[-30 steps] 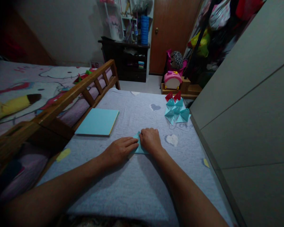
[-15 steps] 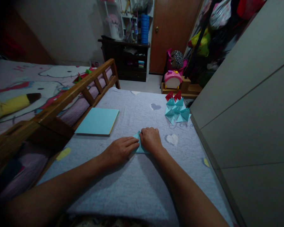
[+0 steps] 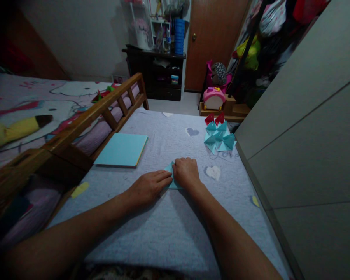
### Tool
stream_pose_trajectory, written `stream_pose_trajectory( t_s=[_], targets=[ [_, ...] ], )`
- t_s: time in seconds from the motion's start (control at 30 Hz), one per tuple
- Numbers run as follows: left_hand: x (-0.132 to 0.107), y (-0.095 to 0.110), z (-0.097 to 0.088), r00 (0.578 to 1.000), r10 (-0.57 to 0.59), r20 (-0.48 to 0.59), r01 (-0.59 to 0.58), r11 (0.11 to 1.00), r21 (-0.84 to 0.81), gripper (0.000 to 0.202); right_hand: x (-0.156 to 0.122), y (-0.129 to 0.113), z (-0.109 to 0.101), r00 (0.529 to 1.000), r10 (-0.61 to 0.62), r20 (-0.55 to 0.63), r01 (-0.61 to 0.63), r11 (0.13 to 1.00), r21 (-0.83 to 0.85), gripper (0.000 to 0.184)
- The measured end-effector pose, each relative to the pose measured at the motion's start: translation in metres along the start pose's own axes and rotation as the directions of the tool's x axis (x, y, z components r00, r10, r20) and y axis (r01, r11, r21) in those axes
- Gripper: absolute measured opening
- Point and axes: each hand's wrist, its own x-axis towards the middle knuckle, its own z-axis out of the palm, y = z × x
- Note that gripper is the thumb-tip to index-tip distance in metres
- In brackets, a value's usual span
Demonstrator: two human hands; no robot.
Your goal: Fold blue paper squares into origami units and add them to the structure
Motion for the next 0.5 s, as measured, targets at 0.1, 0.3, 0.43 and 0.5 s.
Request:
stream_pose_trajectory(
  t_s=[0.1,0.3,0.43,0.5],
  targets=[
    [-0.0002,0.0027,-0.0002,1.000,0.014,0.017,-0.015,0.999,0.041,0.023,-0.0005,-0.0012,-0.0002,1.000,0.012,-0.007,-0.012,1.000,-0.003,0.028],
    [-0.0019,0.0061,0.0029,0.999,0.022,0.035,-0.027,0.989,0.144,0.026,-0.0006,-0.0006,0.0035,0.999,0.029,-0.018,-0.029,1.000,0.002,0.025],
    [-0.0021,0.0073,0.0034,0.998,0.004,0.063,-0.012,0.991,0.130,0.031,-0.0011,0.0002,0.0047,0.999,0.034,-0.021,-0.034,0.999,0.007,0.024],
    [-0.0016,0.0083,0.0023,0.997,-0.005,0.077,-0.005,0.992,0.122,0.032,-0.0011,0.0005,0.0041,0.999,0.039,-0.019,-0.039,0.999,0.010,0.024]
  ],
)
